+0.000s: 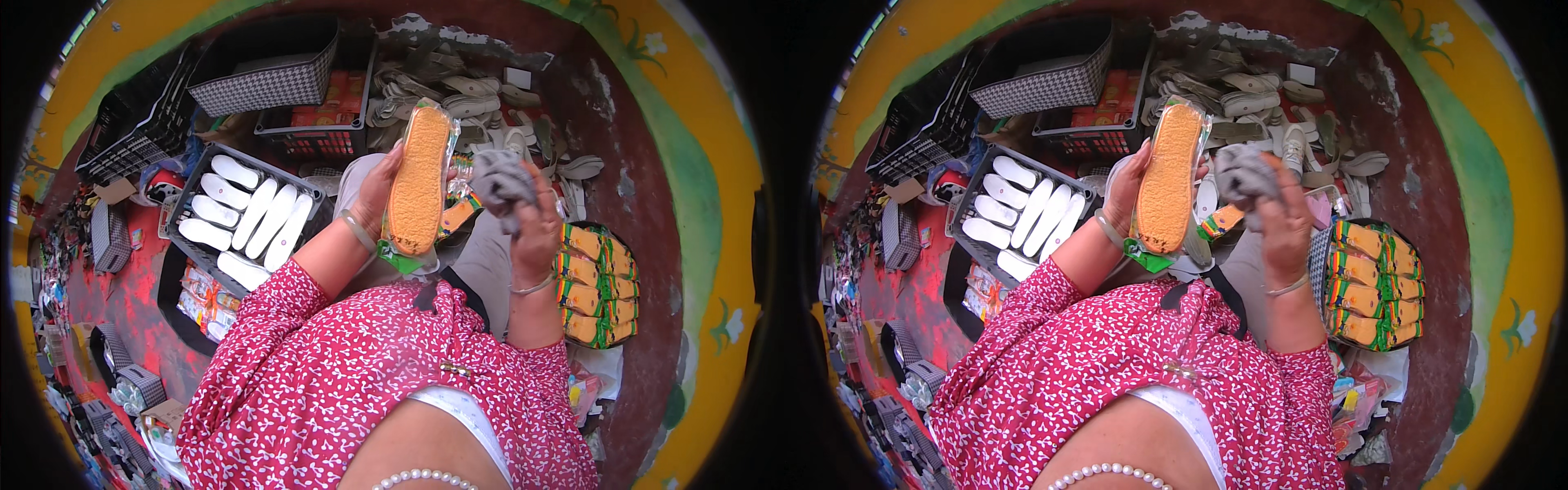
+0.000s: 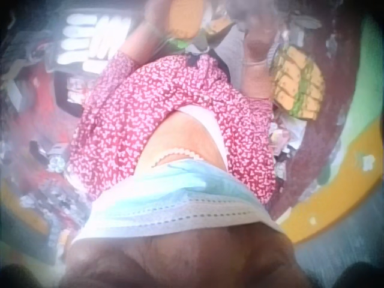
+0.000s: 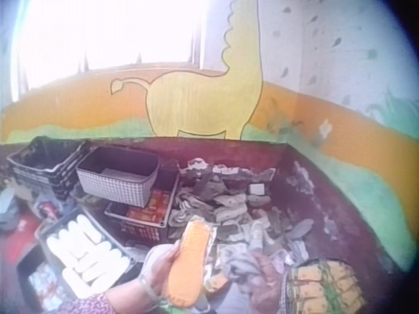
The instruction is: The person wipes a plastic package by hand with a cloth, then places it into a larger bag.
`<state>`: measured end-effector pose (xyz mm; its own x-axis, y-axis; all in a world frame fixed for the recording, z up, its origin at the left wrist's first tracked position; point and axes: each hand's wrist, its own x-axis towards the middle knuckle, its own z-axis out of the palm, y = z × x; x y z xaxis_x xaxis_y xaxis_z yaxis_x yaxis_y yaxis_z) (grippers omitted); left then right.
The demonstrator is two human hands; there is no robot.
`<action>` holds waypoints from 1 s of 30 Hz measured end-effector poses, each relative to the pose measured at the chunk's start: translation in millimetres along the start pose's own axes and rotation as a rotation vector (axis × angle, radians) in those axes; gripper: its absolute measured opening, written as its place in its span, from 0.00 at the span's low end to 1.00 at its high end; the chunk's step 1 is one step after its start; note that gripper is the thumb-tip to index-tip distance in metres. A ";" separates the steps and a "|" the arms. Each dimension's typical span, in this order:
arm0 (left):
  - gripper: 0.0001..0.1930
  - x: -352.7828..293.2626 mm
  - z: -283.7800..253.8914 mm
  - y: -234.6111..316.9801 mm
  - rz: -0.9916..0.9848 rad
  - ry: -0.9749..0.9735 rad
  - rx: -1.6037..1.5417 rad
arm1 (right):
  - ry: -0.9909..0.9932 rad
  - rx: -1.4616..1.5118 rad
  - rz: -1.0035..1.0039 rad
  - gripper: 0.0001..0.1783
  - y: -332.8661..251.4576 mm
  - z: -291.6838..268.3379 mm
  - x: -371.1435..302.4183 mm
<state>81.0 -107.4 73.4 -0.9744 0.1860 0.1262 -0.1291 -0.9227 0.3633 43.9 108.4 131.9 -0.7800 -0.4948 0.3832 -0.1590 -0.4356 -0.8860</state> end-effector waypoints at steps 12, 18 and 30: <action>0.25 3.3 26.9 -32.9 0.049 0.155 0.117 | -0.508 -1.231 -0.317 0.24 33.3 43.1 -24.1; 0.21 2.8 7.5 -53.5 -0.017 0.248 0.096 | -0.244 -1.165 -0.429 0.25 41.2 18.5 6.5; 0.32 -3.4 28.2 -41.5 -0.146 -0.111 0.309 | -0.077 -0.413 0.145 0.20 40.7 -33.7 71.1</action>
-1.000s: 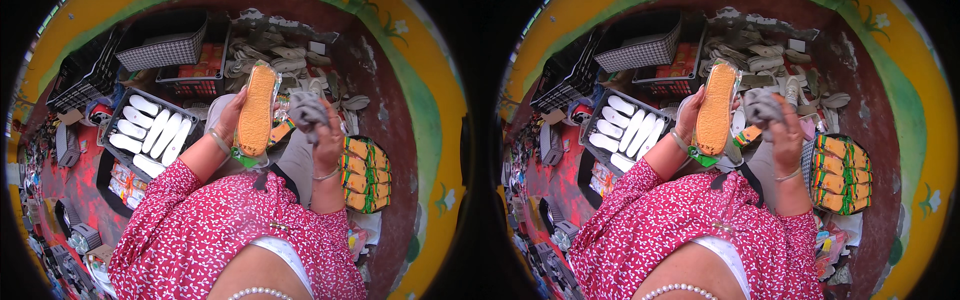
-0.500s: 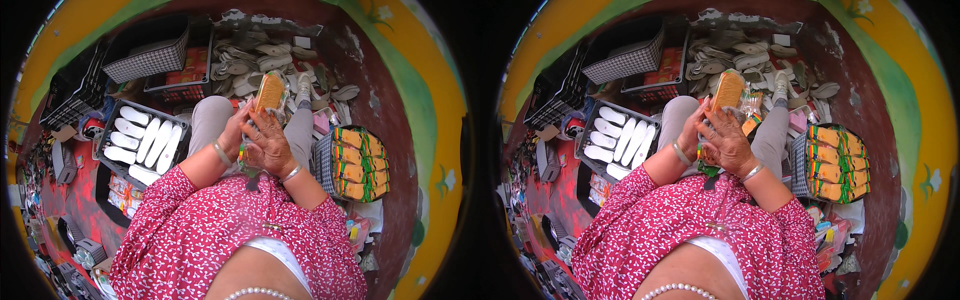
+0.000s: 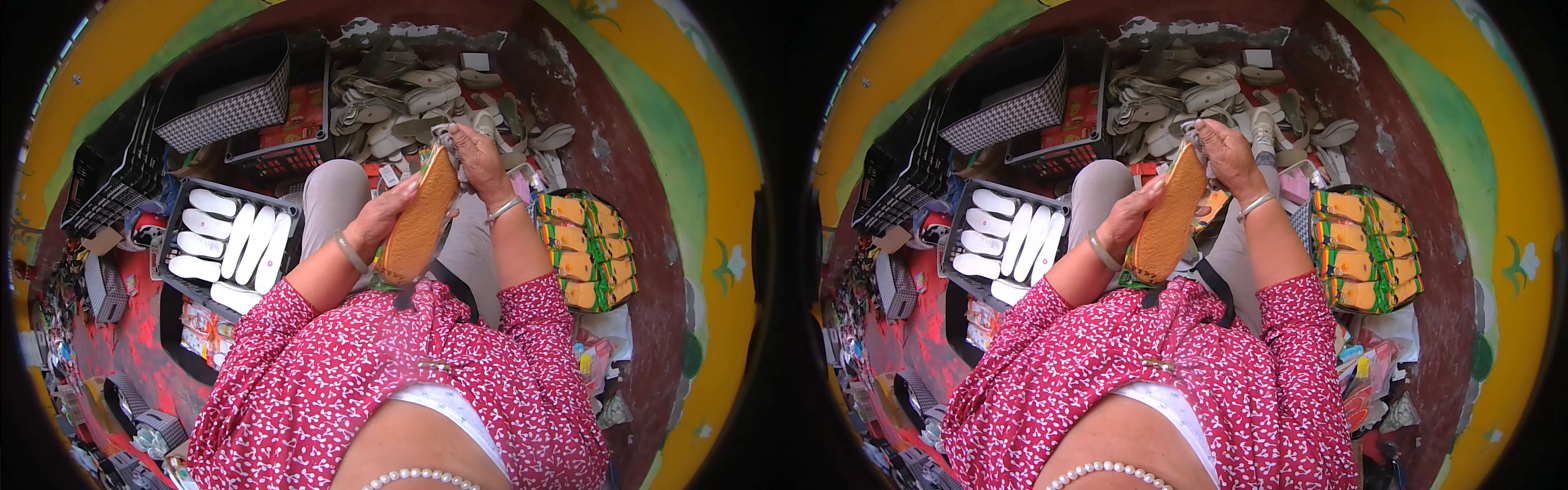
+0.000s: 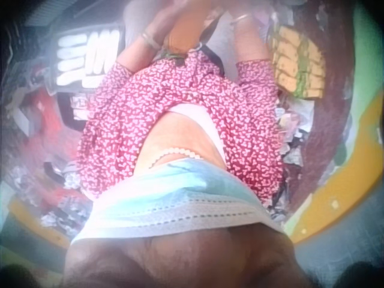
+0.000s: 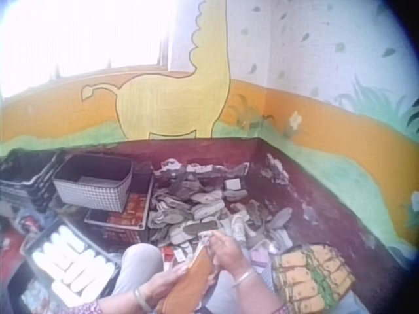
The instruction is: The person wipes a plastic package by hand with a cloth, then places it into a larger bag.
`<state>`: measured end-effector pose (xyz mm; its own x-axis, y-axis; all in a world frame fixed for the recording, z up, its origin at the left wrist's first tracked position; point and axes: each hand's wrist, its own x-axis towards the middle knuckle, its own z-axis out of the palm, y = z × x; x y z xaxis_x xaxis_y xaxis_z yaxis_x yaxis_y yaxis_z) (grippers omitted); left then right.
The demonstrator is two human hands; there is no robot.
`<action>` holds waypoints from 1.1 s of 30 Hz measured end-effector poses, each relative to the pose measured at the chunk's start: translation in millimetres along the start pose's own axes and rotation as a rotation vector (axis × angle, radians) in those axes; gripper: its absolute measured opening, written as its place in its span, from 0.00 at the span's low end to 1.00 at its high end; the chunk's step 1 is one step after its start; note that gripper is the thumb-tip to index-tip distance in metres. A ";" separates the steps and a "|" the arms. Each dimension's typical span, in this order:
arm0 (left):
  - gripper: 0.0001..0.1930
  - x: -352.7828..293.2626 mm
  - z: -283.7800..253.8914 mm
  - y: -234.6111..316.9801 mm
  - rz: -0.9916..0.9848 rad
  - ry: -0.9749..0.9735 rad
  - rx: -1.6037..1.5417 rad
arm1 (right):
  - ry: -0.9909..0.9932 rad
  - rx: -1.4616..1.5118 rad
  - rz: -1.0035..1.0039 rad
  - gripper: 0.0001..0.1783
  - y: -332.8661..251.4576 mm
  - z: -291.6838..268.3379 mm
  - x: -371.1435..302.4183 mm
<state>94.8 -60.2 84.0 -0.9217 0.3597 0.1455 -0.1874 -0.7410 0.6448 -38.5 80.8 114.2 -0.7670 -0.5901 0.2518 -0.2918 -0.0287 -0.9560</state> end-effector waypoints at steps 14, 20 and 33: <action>0.35 -16.1 -10.2 25.8 -0.052 0.012 -0.081 | 0.058 1.044 0.126 0.26 -9.1 -20.1 -15.0; 0.31 -12.9 -21.4 20.4 -0.143 0.026 0.090 | -0.150 0.570 0.299 0.32 -30.3 2.1 -18.5; 0.22 -2.4 -19.0 21.6 -0.215 0.057 0.781 | 0.344 -0.150 -0.021 0.07 7.9 15.9 -21.2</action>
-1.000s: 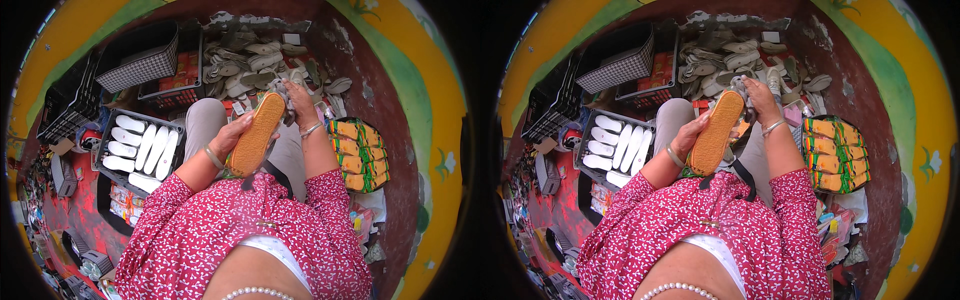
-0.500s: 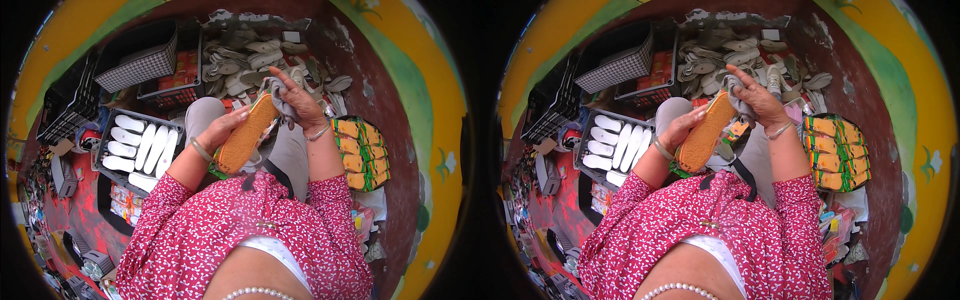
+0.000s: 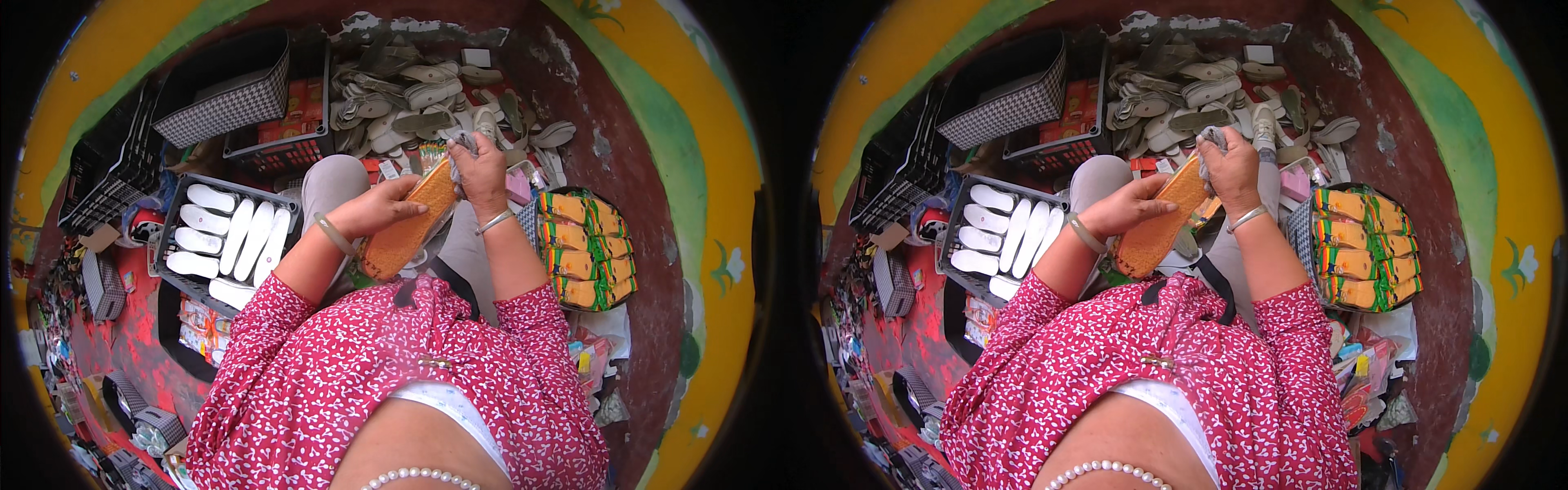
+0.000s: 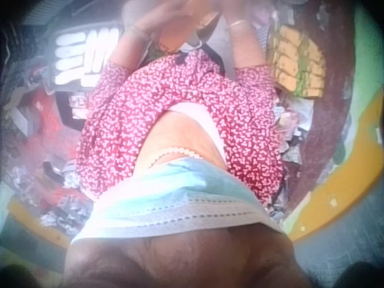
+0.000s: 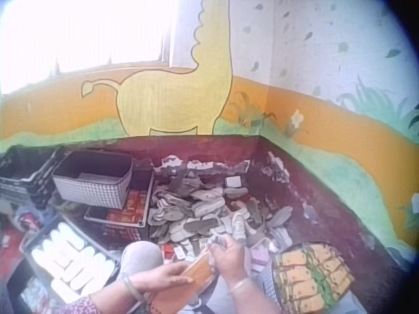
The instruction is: The person wipes a plastic package by hand with a cloth, then places it into a larger bag.
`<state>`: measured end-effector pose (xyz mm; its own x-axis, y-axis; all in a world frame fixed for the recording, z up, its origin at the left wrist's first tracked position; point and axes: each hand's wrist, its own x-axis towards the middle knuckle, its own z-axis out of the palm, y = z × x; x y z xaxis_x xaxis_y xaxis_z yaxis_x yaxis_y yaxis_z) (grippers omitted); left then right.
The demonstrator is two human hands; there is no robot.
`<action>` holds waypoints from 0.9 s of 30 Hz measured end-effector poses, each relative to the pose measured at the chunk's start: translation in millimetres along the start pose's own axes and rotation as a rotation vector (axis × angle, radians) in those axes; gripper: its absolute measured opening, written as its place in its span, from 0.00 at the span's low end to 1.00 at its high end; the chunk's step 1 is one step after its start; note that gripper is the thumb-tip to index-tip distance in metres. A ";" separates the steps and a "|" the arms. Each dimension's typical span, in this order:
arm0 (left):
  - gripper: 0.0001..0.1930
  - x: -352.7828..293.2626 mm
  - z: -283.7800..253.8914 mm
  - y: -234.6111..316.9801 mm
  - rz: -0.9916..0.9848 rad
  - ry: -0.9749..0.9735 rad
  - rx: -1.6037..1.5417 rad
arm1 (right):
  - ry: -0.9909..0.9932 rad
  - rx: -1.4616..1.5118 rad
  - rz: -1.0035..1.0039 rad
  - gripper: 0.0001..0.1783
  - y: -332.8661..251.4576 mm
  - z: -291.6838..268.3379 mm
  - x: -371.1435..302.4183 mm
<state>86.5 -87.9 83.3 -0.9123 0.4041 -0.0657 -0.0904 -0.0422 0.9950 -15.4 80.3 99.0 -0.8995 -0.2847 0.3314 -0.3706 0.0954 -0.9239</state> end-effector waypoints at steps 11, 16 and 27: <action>0.22 -11.4 -9.3 8.2 -0.114 0.024 -0.175 | 0.105 0.325 0.245 0.11 27.4 -9.5 15.3; 0.23 -38.9 -21.4 8.5 0.001 0.177 -0.513 | 0.159 1.007 0.532 0.23 55.5 -102.3 35.1; 0.19 0.8 6.9 -0.3 0.169 0.392 -0.430 | -0.118 1.262 0.346 0.26 -3.6 7.3 -26.3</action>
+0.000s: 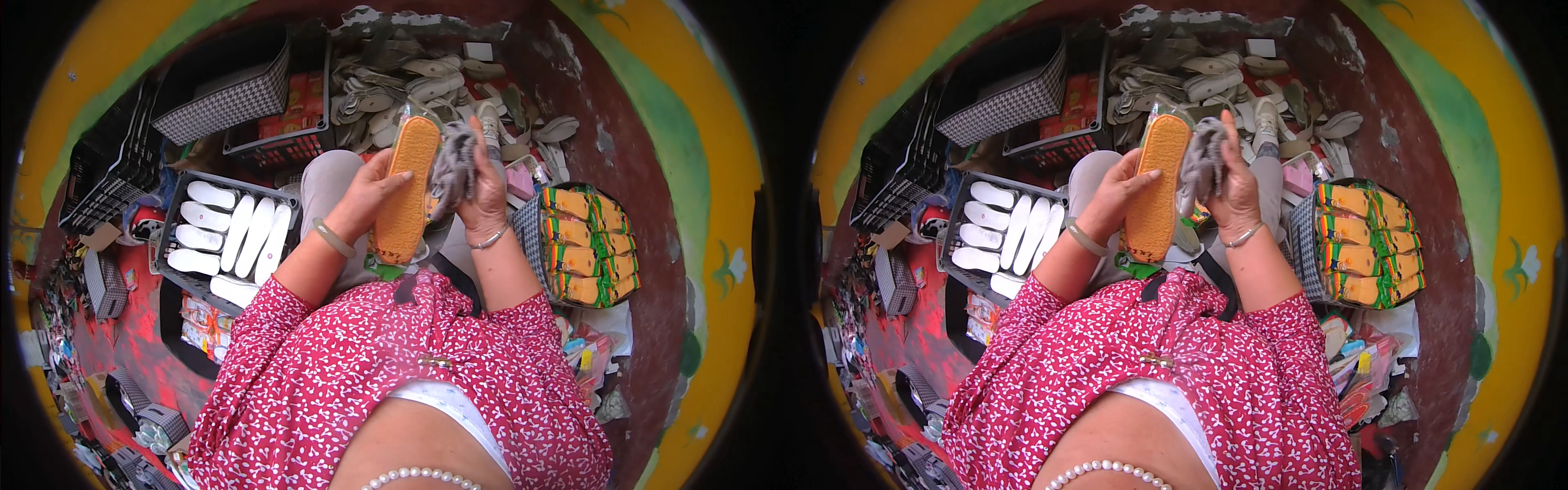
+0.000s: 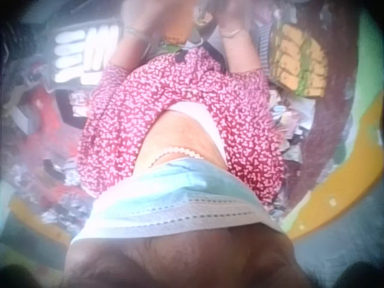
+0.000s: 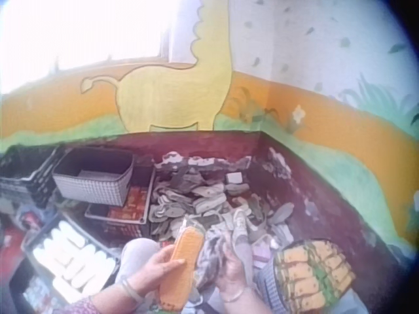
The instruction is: The person wipes a plastic package by hand with a cloth, then places it into a larger bag.
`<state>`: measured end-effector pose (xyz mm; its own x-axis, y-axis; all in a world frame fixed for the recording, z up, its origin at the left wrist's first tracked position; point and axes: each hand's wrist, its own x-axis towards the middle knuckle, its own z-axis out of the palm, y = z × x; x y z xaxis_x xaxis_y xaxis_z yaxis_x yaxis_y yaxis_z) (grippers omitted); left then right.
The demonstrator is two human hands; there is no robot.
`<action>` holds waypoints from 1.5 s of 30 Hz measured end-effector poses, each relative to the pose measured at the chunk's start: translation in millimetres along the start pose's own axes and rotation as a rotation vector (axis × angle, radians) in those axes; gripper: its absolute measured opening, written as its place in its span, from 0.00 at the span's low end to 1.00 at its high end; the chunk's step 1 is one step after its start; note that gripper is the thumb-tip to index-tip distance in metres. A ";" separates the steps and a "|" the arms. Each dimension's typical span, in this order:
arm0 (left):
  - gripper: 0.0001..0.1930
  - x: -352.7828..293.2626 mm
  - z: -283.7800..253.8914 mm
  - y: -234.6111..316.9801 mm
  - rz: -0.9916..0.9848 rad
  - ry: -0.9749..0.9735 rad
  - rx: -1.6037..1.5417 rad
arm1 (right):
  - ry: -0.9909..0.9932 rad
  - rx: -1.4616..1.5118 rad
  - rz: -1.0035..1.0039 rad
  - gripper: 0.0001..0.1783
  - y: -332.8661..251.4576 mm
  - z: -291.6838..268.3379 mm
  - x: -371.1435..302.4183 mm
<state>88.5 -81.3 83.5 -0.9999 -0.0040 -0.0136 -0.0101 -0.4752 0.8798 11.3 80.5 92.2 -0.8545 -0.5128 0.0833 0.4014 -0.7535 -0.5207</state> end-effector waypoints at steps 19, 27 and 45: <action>0.19 9.1 3.2 -20.5 -0.064 -0.188 0.569 | 0.461 -0.252 -0.253 0.06 2.6 -24.8 18.1; 0.21 -1.6 -6.0 -7.0 -0.117 -0.135 0.193 | 0.464 -0.174 -0.247 0.07 -39.2 -86.9 45.4; 0.18 6.0 -10.5 -11.6 -0.031 -0.177 0.506 | 0.284 -0.156 -0.027 0.09 8.6 -19.7 10.2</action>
<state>82.7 -85.1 68.2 -0.9851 0.1722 -0.0013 0.0006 0.0109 0.9999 -0.5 76.9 71.9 -0.9309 -0.3414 -0.1300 0.3404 -0.6817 -0.6476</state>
